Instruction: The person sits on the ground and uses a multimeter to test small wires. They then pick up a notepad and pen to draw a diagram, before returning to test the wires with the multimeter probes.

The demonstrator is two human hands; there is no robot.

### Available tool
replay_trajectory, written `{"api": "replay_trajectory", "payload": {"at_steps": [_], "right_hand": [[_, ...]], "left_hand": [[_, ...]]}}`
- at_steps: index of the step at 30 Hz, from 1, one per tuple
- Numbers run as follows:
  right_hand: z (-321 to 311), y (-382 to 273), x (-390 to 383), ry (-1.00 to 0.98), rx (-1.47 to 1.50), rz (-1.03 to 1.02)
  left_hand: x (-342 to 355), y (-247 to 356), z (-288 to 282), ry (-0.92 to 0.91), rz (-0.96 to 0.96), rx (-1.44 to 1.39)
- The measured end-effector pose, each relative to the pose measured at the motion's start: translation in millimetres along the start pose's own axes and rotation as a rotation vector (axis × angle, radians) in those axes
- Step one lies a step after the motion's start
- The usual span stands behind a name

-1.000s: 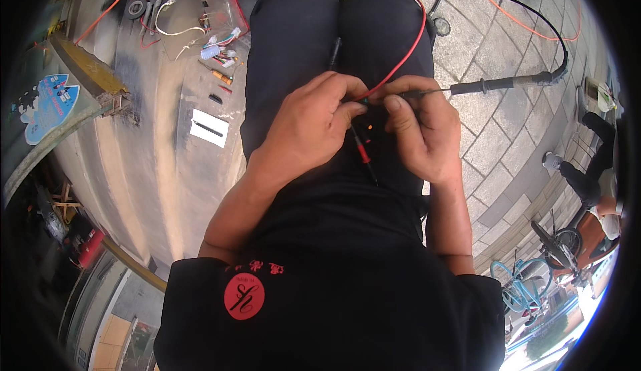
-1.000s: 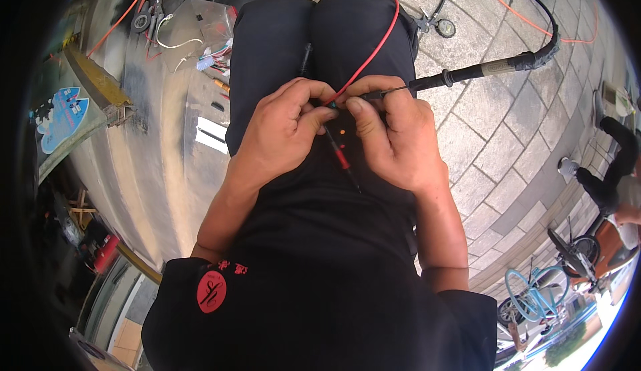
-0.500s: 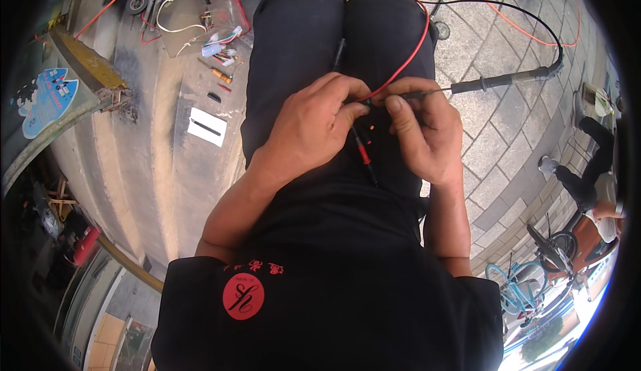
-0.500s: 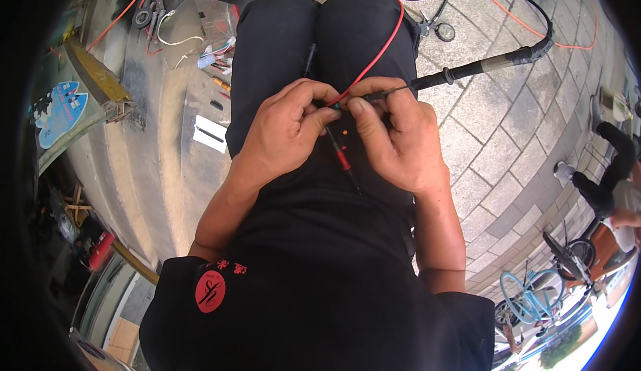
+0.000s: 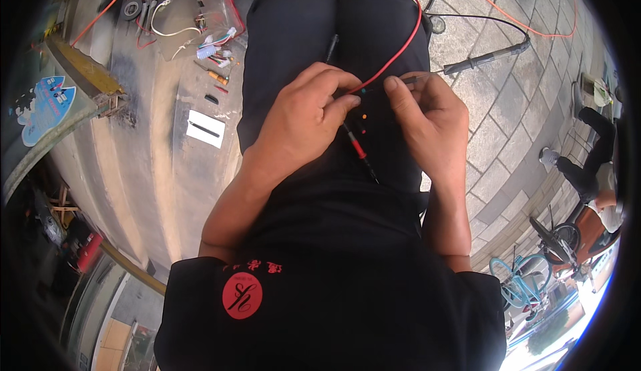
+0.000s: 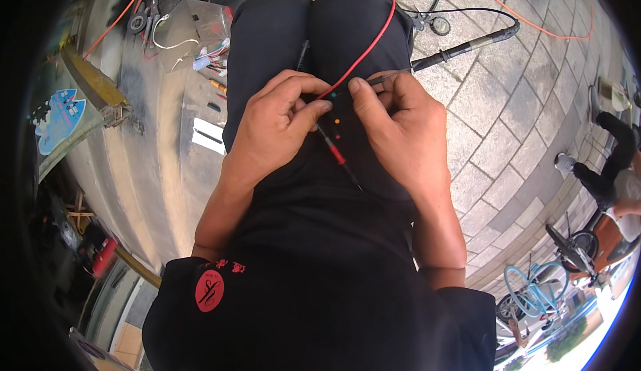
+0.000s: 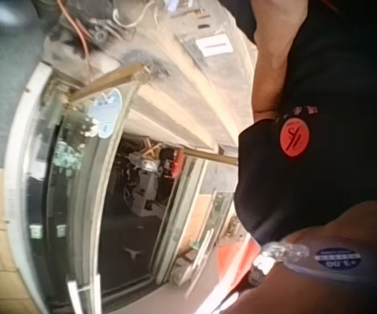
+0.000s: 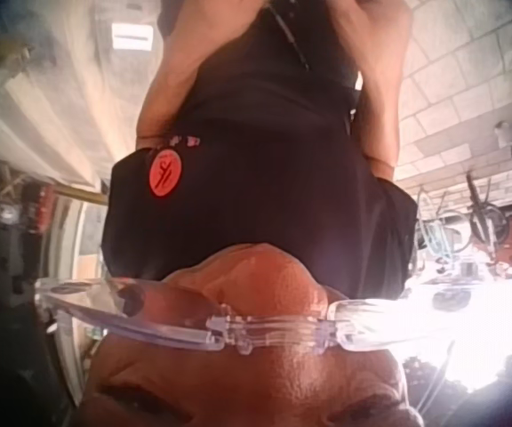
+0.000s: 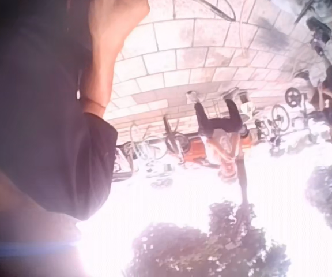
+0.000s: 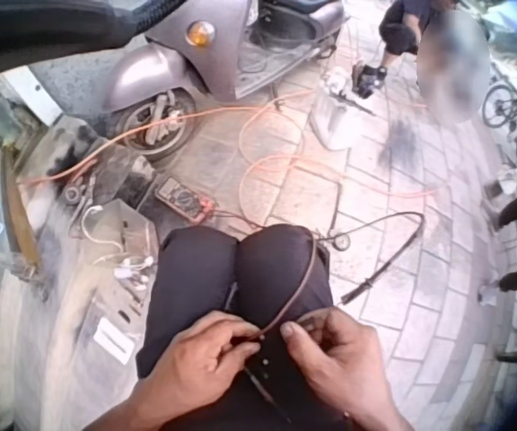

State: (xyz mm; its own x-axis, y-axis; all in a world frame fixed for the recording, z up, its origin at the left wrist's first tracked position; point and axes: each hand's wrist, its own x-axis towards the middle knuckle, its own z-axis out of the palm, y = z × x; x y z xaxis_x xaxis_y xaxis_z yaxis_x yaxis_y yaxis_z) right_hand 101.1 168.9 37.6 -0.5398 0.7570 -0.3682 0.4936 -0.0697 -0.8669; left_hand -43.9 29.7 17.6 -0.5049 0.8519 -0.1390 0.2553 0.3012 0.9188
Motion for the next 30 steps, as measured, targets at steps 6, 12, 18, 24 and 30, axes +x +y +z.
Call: {"api": "replay_trajectory", "payload": {"at_steps": [6, 12, 18, 24, 30], "right_hand": [[1.0, -0.7, 0.4, 0.016, -0.001, 0.023], [-3.8, -12.3, -0.2, -0.014, -0.055, 0.071], [-13.6, -3.4, -16.9, -0.016, -0.143, -0.04], [-21.9, 0.0, -50.9, -0.237, -0.431, -0.273], [-1.8, 8.6, -71.2, -0.285, -0.69, -0.39]], "left_hand": [[-1.2, 0.1, 0.3, 0.007, -0.023, -0.001], [-0.9, -0.6, 1.9, 0.023, -0.022, 0.013], [-0.6, -1.7, 0.4, 0.009, -0.055, 0.008], [-2.1, 2.1, 2.0, 0.022, -0.138, -0.076], [-3.5, 3.8, 3.4, 0.047, -0.13, -0.101]]}}
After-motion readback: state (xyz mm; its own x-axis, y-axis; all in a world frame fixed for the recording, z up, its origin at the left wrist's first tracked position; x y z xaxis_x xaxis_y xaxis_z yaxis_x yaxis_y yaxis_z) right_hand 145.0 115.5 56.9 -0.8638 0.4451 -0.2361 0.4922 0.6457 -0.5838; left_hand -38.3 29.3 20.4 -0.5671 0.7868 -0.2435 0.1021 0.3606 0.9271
